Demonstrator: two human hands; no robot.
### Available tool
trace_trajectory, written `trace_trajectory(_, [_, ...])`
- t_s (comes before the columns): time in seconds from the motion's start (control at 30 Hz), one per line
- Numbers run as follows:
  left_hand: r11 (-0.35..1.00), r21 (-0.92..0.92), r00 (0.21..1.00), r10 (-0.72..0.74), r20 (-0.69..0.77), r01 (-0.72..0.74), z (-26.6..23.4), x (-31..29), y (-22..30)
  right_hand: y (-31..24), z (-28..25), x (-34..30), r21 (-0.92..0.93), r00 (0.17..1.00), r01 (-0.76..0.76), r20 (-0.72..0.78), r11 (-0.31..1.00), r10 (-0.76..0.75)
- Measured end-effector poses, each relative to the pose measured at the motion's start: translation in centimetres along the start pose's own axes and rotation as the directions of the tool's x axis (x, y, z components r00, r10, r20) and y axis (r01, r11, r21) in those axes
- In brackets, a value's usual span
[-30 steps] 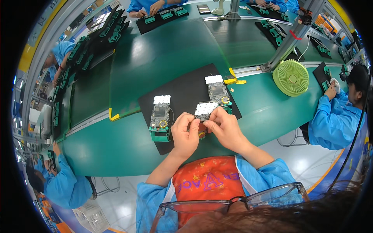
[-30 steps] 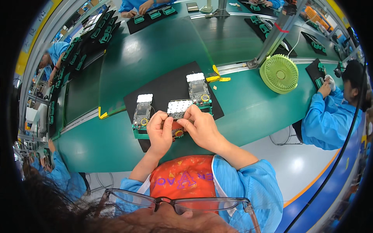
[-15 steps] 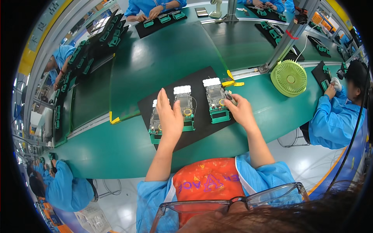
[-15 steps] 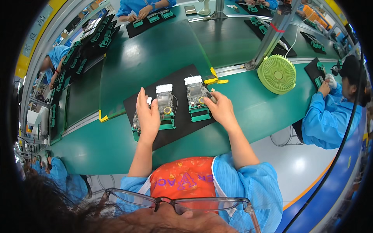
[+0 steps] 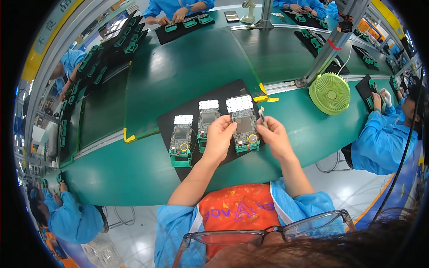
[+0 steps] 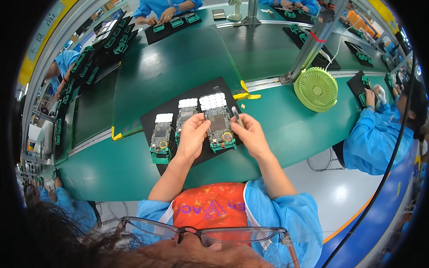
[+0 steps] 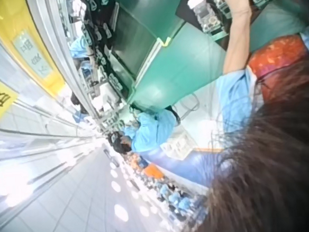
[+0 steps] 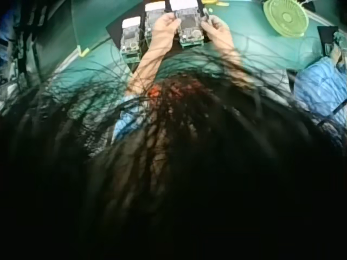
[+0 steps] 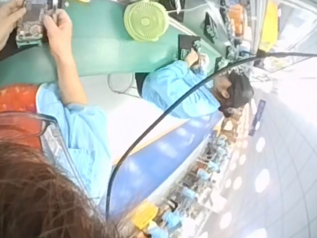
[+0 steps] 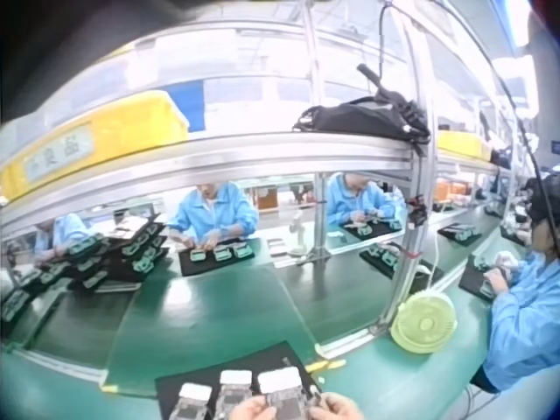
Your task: The person is assembling electronic components onto small circuit boards on a factory assembly line.
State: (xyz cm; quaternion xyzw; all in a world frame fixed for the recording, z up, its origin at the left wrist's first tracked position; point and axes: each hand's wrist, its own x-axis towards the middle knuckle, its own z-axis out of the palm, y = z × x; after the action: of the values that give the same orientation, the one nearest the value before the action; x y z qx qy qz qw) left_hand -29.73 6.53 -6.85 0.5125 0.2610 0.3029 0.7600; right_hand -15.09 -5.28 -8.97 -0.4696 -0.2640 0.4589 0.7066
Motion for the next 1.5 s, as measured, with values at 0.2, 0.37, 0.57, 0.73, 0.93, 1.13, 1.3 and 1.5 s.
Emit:
trace_trajectory(0.2, [0.997,0.078,1.0,0.001,0.017,-0.002,0.7,-2.2,1.4,-2.3,-0.3,0.7,0.118,0.953,0.255,-0.201,0.96,-0.228])
trace_trajectory(0.37, [0.985,0.153,0.997,0.078,-0.018,-0.075,0.6,-3.2,1.4,-3.0,0.5,-0.2,0.042,0.951,0.245,-0.204,0.969,-0.231])
trace_trajectory(0.57, [0.956,0.273,0.994,0.113,0.001,-0.109,1.2,-3.6,1.5,-2.8,4.1,-2.2,-0.499,0.834,0.503,0.067,0.705,-0.548])
trace_trajectory(0.73, [0.934,0.307,0.983,0.178,0.044,-0.183,1.2,-4.0,1.6,-2.2,5.3,-2.0,-0.63,0.739,0.569,0.109,0.529,-0.665])
trace_trajectory(0.93, [0.938,0.304,0.986,0.167,0.026,-0.167,0.9,-3.8,1.5,-2.2,5.4,-1.8,-0.669,0.716,0.576,0.135,0.47,-0.685])
trace_trajectory(1.13, [0.939,0.307,0.987,0.157,0.028,-0.158,1.1,-3.9,1.8,-2.3,5.1,-1.8,-0.631,0.761,0.563,0.145,0.533,-0.633])
trace_trajectory(1.3, [0.92,0.358,0.986,0.165,0.008,-0.157,1.3,-3.9,2.0,-2.0,4.9,-1.9,-0.587,0.786,0.549,0.119,0.595,-0.607])
trace_trajectory(1.5, [0.926,0.351,0.989,0.143,0.022,-0.142,1.3,-3.9,2.0,-1.9,4.9,-1.9,-0.624,0.749,0.554,0.083,0.551,-0.658])
